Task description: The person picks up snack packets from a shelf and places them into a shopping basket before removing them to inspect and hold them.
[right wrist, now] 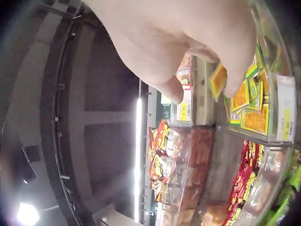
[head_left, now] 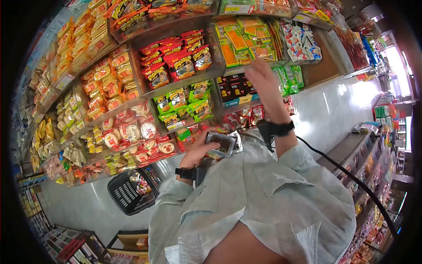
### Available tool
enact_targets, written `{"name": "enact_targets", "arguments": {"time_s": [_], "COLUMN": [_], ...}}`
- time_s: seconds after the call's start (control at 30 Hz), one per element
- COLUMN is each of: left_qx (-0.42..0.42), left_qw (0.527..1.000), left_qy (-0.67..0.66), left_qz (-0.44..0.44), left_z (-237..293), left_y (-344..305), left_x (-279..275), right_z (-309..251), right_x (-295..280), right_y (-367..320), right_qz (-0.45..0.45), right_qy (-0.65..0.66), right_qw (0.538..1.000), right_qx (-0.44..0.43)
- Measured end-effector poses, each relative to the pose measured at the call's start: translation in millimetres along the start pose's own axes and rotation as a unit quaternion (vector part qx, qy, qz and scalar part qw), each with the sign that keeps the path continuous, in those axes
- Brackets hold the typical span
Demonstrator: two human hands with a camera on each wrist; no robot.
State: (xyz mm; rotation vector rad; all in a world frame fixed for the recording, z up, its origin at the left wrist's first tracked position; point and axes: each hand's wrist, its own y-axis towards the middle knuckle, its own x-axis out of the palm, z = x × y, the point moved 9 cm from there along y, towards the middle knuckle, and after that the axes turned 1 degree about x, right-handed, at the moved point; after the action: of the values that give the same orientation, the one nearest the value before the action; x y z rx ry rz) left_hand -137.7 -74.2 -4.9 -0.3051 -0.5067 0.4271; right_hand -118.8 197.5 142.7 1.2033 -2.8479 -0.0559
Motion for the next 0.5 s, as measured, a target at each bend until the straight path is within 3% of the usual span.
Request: {"name": "enact_targets", "arguments": {"time_s": [0.03,0.13,0.23,0.37,0.5], "left_qx": [-0.014,0.005,-0.015,-0.038,-0.047], "left_qw": [1.0,0.999,0.997,0.995,0.994], "left_qy": [-0.002,-0.026,-0.066,-0.075,-0.071], "left_qz": [-0.005,-0.023,-0.03,-0.058,-0.066], "left_z": [-6.9,-27.4,-32.9,-38.3,-52.1], "left_y": [-1.3,-5.0,-12.9,-13.6,-10.2], "left_x": [-5.0,-8.6,-2.0,10.3,13.1], "right_z": [20.8,58.6,86.2,82.9,88.9], "right_x": [4.8,33.8,47.9,50.2,43.2], "right_y": [-16.5,-82.6,-152.3,-178.7,-182.0], "right_qz": [-0.024,-0.191,-0.284,-0.252,-0.246], "right_qy": [-0.05,-0.105,-0.143,-0.218,-0.251], "right_qw": [0.996,0.964,0.914,0.921,0.911], "right_qx": [0.069,0.151,0.25,0.203,0.216]}}
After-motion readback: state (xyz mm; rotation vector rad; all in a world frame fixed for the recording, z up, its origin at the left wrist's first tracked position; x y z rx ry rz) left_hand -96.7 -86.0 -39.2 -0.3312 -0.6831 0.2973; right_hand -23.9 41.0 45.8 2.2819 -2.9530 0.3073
